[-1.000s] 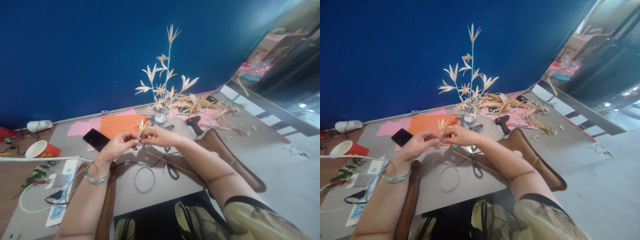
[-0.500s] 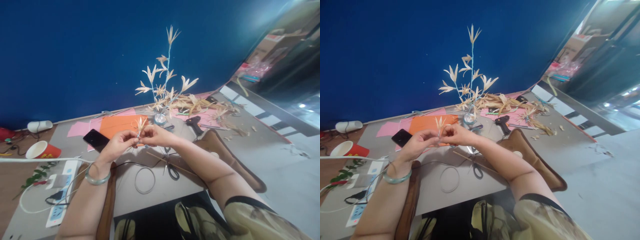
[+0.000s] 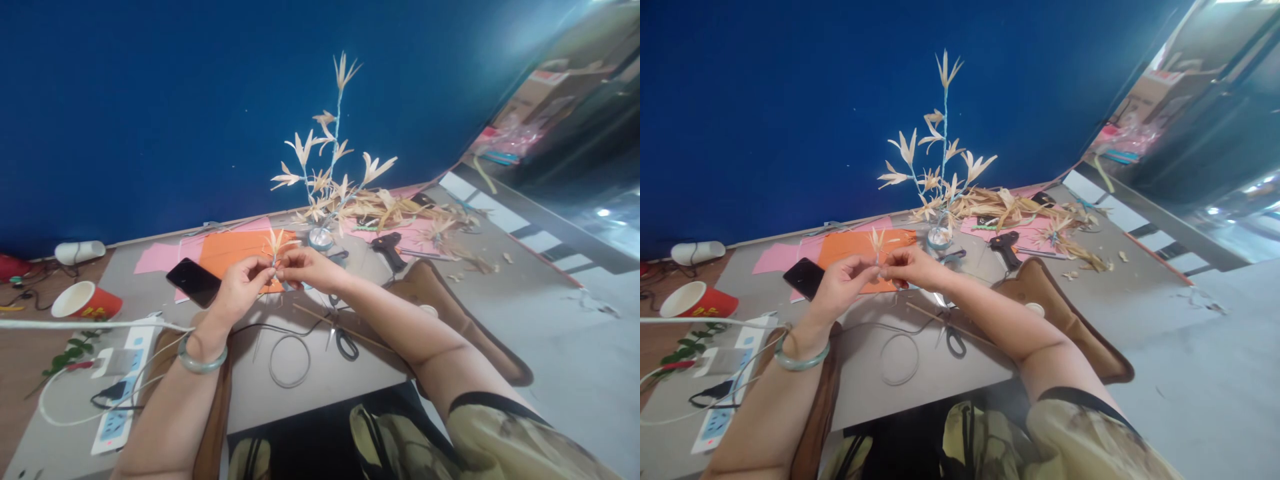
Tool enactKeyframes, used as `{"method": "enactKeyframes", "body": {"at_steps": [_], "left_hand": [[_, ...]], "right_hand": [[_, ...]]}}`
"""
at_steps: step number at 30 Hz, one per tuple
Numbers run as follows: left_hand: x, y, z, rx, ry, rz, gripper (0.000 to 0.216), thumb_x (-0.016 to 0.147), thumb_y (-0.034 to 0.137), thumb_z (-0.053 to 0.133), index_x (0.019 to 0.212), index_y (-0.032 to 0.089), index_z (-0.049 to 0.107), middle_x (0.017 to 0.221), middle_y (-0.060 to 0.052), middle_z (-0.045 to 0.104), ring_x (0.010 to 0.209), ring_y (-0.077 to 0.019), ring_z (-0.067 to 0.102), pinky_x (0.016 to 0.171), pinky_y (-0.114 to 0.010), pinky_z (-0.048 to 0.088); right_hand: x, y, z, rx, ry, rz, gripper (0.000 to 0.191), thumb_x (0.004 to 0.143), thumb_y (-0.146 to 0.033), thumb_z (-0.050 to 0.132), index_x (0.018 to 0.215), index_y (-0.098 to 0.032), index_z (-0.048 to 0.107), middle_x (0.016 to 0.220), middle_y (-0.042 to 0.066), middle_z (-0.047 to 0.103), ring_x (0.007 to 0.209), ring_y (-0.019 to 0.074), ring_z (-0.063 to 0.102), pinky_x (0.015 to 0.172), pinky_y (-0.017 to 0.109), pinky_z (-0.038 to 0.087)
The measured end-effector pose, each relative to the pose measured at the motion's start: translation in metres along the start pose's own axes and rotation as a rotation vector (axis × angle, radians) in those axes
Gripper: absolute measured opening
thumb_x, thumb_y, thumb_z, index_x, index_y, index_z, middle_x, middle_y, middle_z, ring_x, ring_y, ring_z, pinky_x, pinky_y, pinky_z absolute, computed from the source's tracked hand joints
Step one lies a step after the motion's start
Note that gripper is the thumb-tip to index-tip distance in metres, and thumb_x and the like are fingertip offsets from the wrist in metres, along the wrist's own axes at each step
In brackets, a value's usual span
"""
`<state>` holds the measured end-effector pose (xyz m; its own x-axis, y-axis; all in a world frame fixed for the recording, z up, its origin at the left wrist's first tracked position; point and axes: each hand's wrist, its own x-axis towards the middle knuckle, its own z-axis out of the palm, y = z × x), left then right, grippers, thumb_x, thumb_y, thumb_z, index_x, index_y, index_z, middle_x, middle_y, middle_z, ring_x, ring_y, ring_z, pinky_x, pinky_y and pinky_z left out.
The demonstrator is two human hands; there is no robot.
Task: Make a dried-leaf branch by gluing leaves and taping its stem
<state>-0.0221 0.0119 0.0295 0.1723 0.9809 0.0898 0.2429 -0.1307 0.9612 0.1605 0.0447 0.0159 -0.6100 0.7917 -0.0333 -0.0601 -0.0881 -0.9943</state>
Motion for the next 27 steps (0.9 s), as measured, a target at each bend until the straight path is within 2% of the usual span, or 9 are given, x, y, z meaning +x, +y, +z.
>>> {"method": "enactKeyframes", "body": {"at_steps": [4, 7, 12, 17, 23, 27], "left_hand": [[-0.001, -0.001, 0.003, 0.061, 0.059, 0.036, 0.014, 0.079, 0.030, 0.067, 0.084, 0.016, 0.067, 0.072, -0.001, 0.068, 0.068, -0.0142, 0.064, 0.069, -0.026, 0.050], [-0.001, 0.000, 0.004, 0.022, 0.077, 0.028, 0.015, 0.078, 0.030, 0.068, 0.084, 0.016, 0.066, 0.074, -0.002, 0.070, 0.069, -0.0152, 0.066, 0.070, -0.027, 0.052], [-0.002, 0.001, 0.005, -0.028, 0.106, 0.043, 0.016, 0.077, 0.030, 0.069, 0.081, 0.015, 0.066, 0.069, -0.002, 0.070, 0.064, -0.0150, 0.067, 0.068, -0.027, 0.055], [0.000, -0.004, 0.007, -0.144, 0.152, 0.007, 0.020, 0.072, 0.032, 0.074, 0.079, 0.014, 0.066, 0.067, -0.002, 0.070, 0.063, -0.0159, 0.068, 0.067, -0.029, 0.057], [0.003, -0.008, 0.006, -0.336, 0.142, -0.110, 0.028, 0.064, 0.033, 0.080, 0.076, 0.013, 0.065, 0.066, -0.001, 0.068, 0.060, -0.0161, 0.069, 0.067, -0.031, 0.059], [0.002, -0.006, 0.007, -0.341, 0.137, -0.082, 0.024, 0.065, 0.031, 0.080, 0.071, 0.013, 0.065, 0.066, 0.001, 0.064, 0.060, -0.0141, 0.067, 0.064, -0.028, 0.058]], "right_hand": [[0.002, 0.003, 0.004, 0.021, 0.079, 0.000, 0.029, 0.070, -0.036, 0.075, 0.069, -0.013, 0.059, 0.056, -0.005, 0.054, 0.042, 0.0024, 0.040, 0.039, 0.016, 0.027], [0.000, 0.004, 0.009, -0.023, 0.159, -0.006, 0.029, 0.068, -0.036, 0.077, 0.069, -0.012, 0.060, 0.057, -0.004, 0.056, 0.044, 0.0023, 0.038, 0.041, 0.017, 0.026], [-0.003, 0.001, 0.016, 0.016, 0.217, -0.017, 0.031, 0.067, -0.040, 0.076, 0.068, -0.013, 0.061, 0.055, -0.004, 0.055, 0.044, 0.0026, 0.034, 0.041, 0.018, 0.023], [-0.005, 0.001, 0.020, -0.010, 0.286, -0.031, 0.034, 0.062, -0.041, 0.080, 0.070, -0.012, 0.064, 0.059, 0.000, 0.061, 0.046, 0.0044, 0.040, 0.043, 0.019, 0.028], [-0.004, 0.006, 0.021, -0.088, 0.331, -0.088, 0.032, 0.065, -0.040, 0.079, 0.072, -0.012, 0.066, 0.066, 0.003, 0.066, 0.054, 0.0085, 0.053, 0.049, 0.021, 0.038], [-0.005, 0.007, 0.022, -0.106, 0.348, -0.122, 0.028, 0.069, -0.038, 0.076, 0.072, -0.012, 0.066, 0.068, 0.004, 0.068, 0.060, 0.0113, 0.059, 0.053, 0.022, 0.042]]}}
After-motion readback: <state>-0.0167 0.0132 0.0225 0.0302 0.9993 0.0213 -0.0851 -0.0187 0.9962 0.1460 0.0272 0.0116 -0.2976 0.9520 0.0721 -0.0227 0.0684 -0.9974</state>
